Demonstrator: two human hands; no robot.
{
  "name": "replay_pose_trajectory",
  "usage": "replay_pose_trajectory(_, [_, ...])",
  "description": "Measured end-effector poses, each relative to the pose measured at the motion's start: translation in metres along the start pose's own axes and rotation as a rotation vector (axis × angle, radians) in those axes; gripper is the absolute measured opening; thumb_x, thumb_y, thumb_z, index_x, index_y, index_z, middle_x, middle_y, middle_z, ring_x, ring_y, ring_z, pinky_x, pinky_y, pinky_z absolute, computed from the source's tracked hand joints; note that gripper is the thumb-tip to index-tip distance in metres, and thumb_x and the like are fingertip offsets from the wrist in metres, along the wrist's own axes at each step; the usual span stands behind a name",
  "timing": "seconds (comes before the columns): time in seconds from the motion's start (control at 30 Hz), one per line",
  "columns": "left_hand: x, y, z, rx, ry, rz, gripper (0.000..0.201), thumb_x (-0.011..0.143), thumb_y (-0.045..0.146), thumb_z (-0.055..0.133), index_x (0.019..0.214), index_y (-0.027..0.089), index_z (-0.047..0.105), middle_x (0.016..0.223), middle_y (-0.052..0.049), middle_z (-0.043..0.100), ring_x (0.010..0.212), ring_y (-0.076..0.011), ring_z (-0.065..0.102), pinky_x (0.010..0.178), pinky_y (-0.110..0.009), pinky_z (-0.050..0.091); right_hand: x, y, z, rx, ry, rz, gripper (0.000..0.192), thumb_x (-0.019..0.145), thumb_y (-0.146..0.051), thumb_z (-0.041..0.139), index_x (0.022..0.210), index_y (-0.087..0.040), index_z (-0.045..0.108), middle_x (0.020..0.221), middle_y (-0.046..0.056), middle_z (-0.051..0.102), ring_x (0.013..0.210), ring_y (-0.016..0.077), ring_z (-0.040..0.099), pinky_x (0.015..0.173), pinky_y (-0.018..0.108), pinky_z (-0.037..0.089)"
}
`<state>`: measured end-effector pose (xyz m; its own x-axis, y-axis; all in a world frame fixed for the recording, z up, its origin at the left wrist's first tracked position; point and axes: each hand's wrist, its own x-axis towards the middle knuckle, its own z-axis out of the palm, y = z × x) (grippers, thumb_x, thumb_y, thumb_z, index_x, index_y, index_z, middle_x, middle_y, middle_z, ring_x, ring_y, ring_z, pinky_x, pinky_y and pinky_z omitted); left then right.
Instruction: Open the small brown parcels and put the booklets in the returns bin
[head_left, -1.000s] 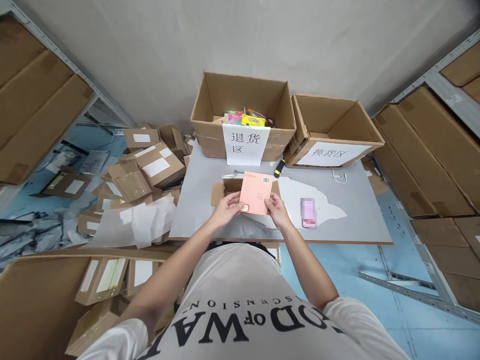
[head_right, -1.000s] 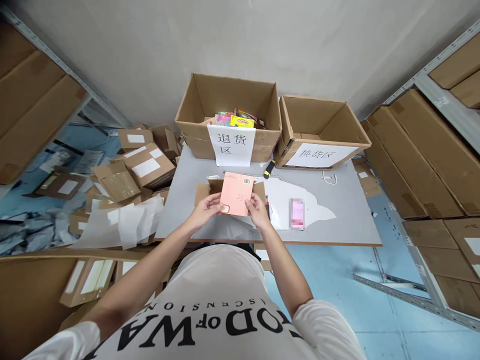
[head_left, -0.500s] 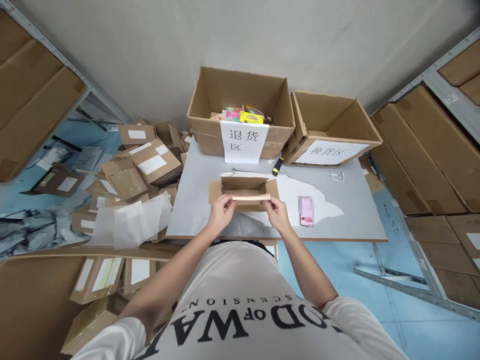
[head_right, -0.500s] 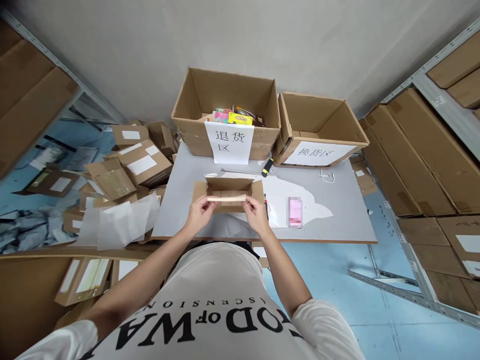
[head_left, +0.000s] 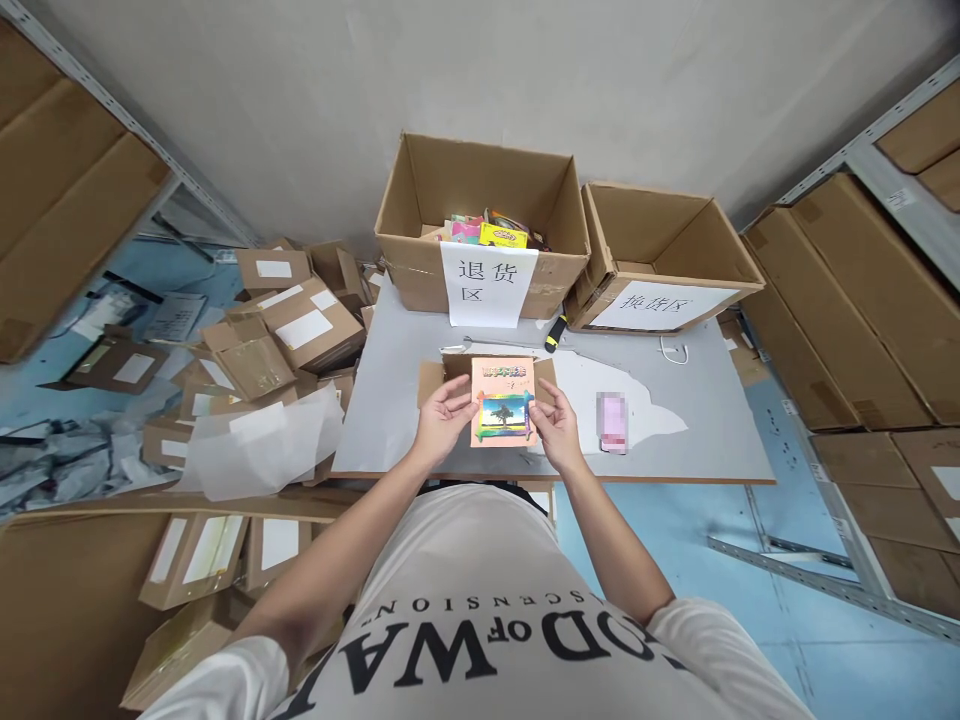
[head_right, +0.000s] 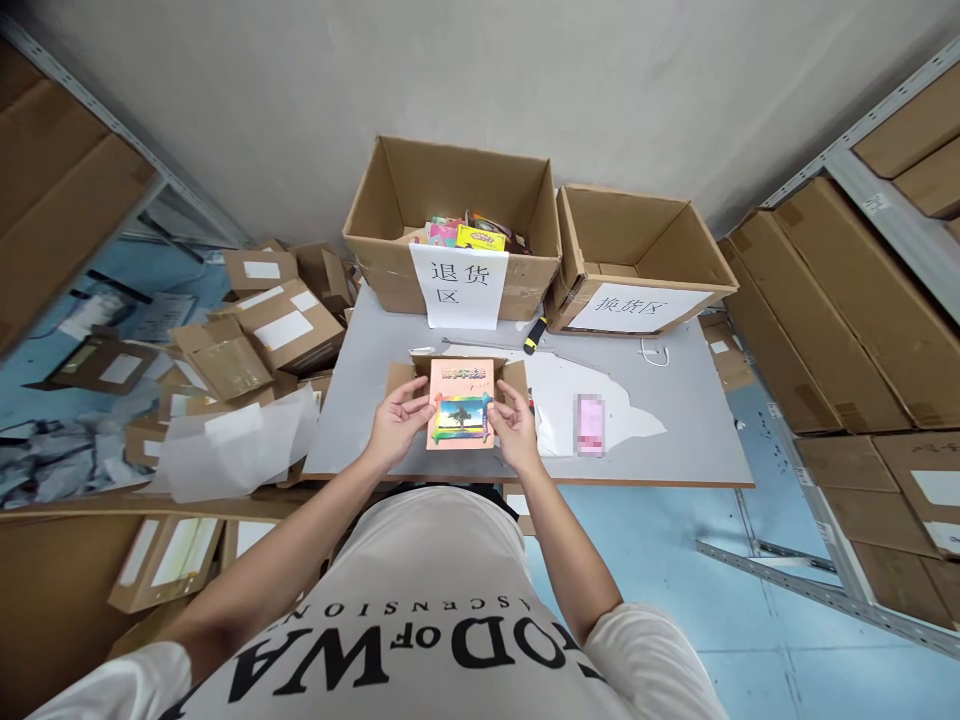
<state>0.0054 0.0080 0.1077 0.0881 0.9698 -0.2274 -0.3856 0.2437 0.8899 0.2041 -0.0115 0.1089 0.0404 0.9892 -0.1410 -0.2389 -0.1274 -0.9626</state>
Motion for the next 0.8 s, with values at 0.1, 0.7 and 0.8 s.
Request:
replay_pose_trajectory(0.1, [-0.002,0.001,0.002,-0.033,0.006,-0.036,0.086,0.062,0.036,0.081,0.134,0.018,0.039,0.105,-0.013,0.071,0.095,-0.0256,0.068,0.083,-0.042,0.055,-0.002,0.003,0.000,0.065,0.016,0.049,0.075,0.072,-0.046,0.072,0.137,-0.026,0.041,0.094,0.005,0.074,0.079,0.0208,0.069,0.068,0.034,0.055])
replay_pose_trajectory(0.7, [-0.011,-0.005,0.003,-0.075,0.046,-0.105,0.069,0.059,0.035,0.083,0.119,0.017,0.052,0.101,-0.011,0.072,0.086,-0.0208,0.069,0.071,-0.032,0.055,-0.011,0.012,0.000,0.104,0.056,0.108,0.045,0.066,-0.045,0.076,0.106,-0.026,0.065,0.092,0.003,0.074,0.079,0.0186,0.069,0.064,0.032,0.057])
replay_pose_trajectory(0.8, [-0.010,-0.006,0.003,-0.059,0.045,-0.106,0.068,0.060,0.036,0.082,0.118,0.017,0.053,0.102,-0.011,0.071,0.087,-0.0211,0.069,0.072,-0.032,0.055,-0.012,0.011,0.000,0.059,0.042,0.102,0.046,0.069,-0.047,0.073,0.109,-0.026,0.063,0.095,0.003,0.073,0.083,0.0201,0.069,0.066,0.034,0.058])
